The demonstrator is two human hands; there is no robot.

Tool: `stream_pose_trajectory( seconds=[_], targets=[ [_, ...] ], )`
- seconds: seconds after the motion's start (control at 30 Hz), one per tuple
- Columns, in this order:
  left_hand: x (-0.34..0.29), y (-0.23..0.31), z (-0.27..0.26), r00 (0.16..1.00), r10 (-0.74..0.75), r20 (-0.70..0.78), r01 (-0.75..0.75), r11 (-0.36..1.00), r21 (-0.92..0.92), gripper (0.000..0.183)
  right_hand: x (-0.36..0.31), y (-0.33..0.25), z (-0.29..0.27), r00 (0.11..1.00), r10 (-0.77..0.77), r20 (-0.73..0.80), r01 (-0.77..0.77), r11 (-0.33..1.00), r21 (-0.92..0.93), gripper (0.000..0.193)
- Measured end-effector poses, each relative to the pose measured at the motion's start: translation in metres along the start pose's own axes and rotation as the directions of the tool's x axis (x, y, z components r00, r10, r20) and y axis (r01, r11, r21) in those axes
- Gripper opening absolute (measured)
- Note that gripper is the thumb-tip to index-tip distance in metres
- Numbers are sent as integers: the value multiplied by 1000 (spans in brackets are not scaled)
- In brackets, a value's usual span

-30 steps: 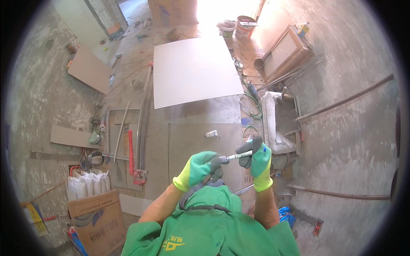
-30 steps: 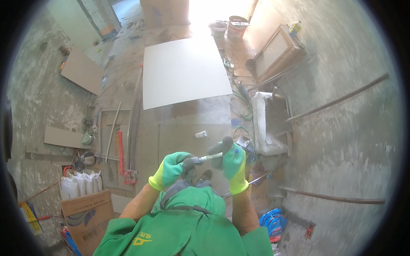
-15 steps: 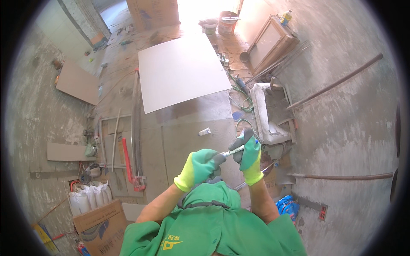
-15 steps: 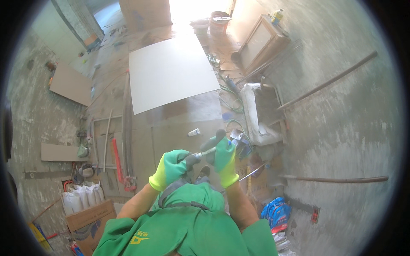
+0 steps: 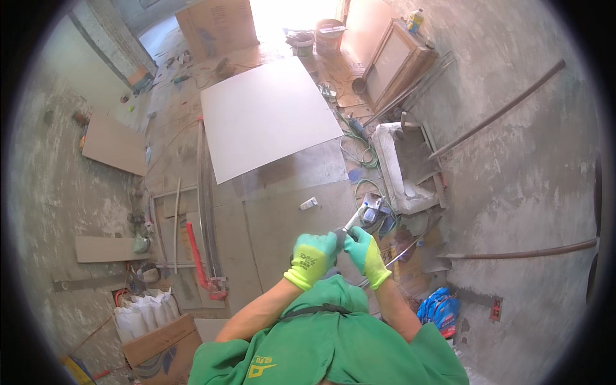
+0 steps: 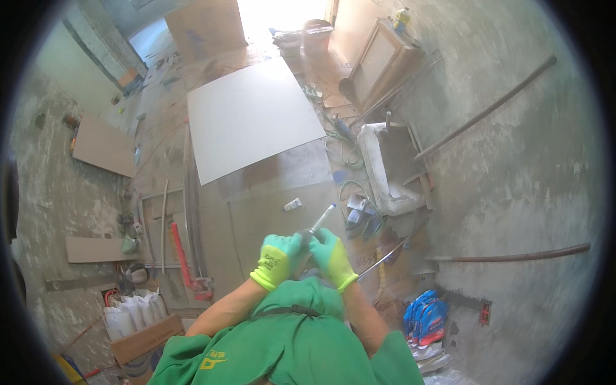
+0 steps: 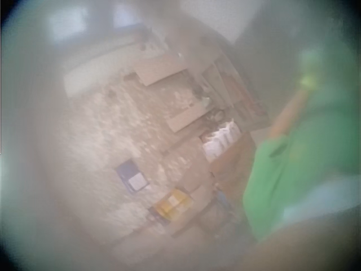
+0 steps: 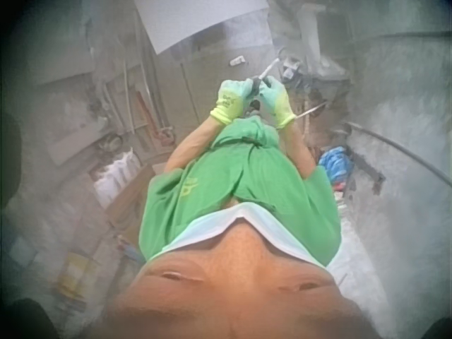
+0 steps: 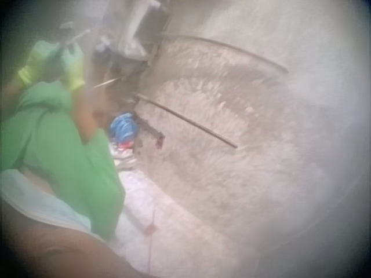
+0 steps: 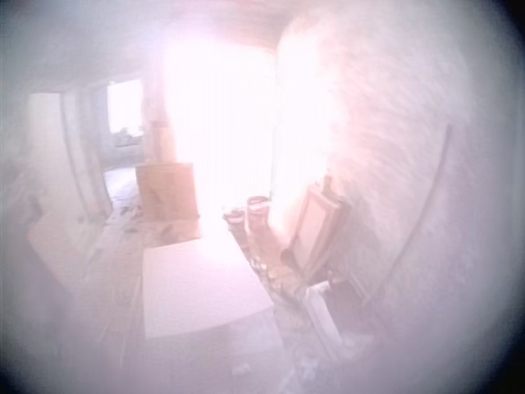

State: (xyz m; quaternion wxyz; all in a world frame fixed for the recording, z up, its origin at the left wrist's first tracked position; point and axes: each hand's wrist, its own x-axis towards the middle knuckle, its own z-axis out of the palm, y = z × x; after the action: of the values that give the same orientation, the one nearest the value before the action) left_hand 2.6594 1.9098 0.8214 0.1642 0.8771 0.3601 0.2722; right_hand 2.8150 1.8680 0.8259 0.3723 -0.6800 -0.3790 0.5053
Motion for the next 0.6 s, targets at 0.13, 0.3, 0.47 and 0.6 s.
stream_pose_trajectory(
  seconds=[0.13,0.3,0.47,0.6],
  targets=[
    [-19,4,29,927,-21,375,93,980,-174,31,-10,53,-29,994,111,-6,-110,993,48,20],
    [-43,12,56,637,66,768,241,930,-279,43,-76,121,-72,866,500,-18,-456,775,-436,27],
    [-47,12,35,409,215,887,493,766,-413,28,-152,124,-100,765,644,-3,-556,658,-508,27],
    [-44,12,6,489,374,788,470,648,-599,21,-159,120,-83,805,588,84,-470,718,-513,27]
  ],
)
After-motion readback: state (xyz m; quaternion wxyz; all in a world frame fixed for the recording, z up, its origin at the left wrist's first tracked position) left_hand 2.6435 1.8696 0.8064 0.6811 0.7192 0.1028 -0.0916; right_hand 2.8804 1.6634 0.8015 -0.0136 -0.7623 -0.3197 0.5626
